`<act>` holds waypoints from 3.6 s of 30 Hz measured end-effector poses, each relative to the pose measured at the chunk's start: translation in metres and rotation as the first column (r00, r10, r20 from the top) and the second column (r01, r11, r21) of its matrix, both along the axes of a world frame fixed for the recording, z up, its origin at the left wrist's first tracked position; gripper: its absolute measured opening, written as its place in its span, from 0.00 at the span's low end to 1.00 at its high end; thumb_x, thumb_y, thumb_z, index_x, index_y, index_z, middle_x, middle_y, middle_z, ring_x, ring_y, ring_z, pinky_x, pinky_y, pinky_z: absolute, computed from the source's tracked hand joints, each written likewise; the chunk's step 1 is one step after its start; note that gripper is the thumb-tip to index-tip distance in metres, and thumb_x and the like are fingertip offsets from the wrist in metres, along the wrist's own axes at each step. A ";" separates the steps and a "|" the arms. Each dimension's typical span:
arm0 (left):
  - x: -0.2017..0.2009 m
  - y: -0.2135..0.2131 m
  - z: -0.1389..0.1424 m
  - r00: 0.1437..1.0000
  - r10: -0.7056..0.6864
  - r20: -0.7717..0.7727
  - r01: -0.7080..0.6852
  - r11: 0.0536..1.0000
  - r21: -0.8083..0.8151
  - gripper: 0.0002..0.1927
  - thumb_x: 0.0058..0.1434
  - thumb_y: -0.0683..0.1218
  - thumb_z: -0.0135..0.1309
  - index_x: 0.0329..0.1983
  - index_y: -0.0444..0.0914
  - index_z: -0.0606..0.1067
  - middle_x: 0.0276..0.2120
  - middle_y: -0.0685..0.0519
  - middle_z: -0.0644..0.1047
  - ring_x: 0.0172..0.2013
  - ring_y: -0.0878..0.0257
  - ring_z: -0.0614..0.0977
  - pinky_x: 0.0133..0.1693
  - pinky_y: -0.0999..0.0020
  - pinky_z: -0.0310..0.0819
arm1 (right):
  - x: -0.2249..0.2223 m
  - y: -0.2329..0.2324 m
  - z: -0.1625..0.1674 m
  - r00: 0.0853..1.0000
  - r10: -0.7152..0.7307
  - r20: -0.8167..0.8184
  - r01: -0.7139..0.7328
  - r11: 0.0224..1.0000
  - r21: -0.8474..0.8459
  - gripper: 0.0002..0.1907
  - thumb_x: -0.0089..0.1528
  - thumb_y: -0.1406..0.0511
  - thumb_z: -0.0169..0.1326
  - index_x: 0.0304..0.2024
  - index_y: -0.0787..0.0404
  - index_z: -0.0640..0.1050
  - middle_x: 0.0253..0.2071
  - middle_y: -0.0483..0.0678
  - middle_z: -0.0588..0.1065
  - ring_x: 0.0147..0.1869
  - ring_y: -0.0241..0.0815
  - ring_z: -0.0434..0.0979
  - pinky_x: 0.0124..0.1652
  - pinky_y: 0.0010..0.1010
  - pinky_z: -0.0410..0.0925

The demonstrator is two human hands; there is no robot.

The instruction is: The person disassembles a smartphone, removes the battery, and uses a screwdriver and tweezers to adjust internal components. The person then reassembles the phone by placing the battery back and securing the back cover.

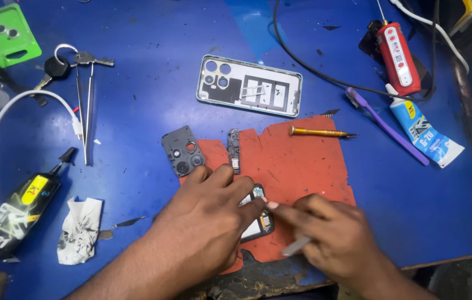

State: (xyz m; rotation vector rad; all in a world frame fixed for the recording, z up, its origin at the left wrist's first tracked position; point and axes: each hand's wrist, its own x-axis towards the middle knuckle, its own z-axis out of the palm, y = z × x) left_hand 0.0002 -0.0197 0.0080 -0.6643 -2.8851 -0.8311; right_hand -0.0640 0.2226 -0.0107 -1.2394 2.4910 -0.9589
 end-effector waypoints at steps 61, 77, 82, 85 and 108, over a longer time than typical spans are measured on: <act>-0.001 -0.003 -0.005 0.944 0.006 0.331 0.034 0.993 -0.113 0.21 0.51 0.42 0.55 0.51 0.39 0.77 0.24 0.44 0.79 0.27 0.45 0.81 0.31 0.47 0.72 | -0.101 -0.031 0.027 0.963 0.246 0.109 -0.216 0.949 -0.228 0.11 0.57 0.68 0.66 0.43 0.60 0.84 0.46 0.46 0.82 0.50 0.40 0.86 0.48 0.28 0.79; -0.004 -0.003 -0.001 0.904 0.021 0.426 0.027 0.994 -0.104 0.22 0.52 0.42 0.55 0.52 0.44 0.79 0.24 0.44 0.78 0.29 0.45 0.81 0.33 0.46 0.72 | -0.070 -0.031 0.015 0.672 0.267 0.691 -0.197 0.964 -0.180 0.16 0.59 0.74 0.63 0.48 0.64 0.77 0.41 0.49 0.82 0.43 0.38 0.88 0.41 0.27 0.80; -0.006 -0.005 0.002 0.890 -0.001 0.456 0.035 0.997 -0.068 0.20 0.50 0.40 0.54 0.48 0.42 0.80 0.24 0.44 0.79 0.30 0.45 0.81 0.35 0.47 0.73 | -0.056 -0.036 0.013 0.714 0.163 0.680 -0.189 0.981 -0.038 0.15 0.57 0.71 0.65 0.45 0.64 0.76 0.35 0.47 0.83 0.39 0.35 0.89 0.37 0.26 0.79; -0.007 -0.005 0.004 0.890 -0.003 0.456 0.031 0.998 -0.053 0.19 0.51 0.39 0.53 0.47 0.41 0.80 0.24 0.43 0.79 0.30 0.45 0.81 0.37 0.48 0.73 | -0.051 -0.034 0.013 0.745 0.127 0.655 -0.185 0.983 0.020 0.15 0.57 0.69 0.65 0.45 0.62 0.76 0.35 0.46 0.84 0.39 0.34 0.90 0.37 0.26 0.80; -0.005 -0.006 0.004 0.881 -0.012 0.473 0.022 1.000 -0.015 0.15 0.52 0.39 0.52 0.44 0.38 0.78 0.28 0.40 0.80 0.32 0.42 0.81 0.40 0.47 0.73 | -0.041 -0.035 0.015 0.901 0.174 0.396 -0.223 0.972 0.079 0.24 0.53 0.65 0.70 0.51 0.57 0.78 0.47 0.44 0.71 0.38 0.34 0.79 0.34 0.27 0.73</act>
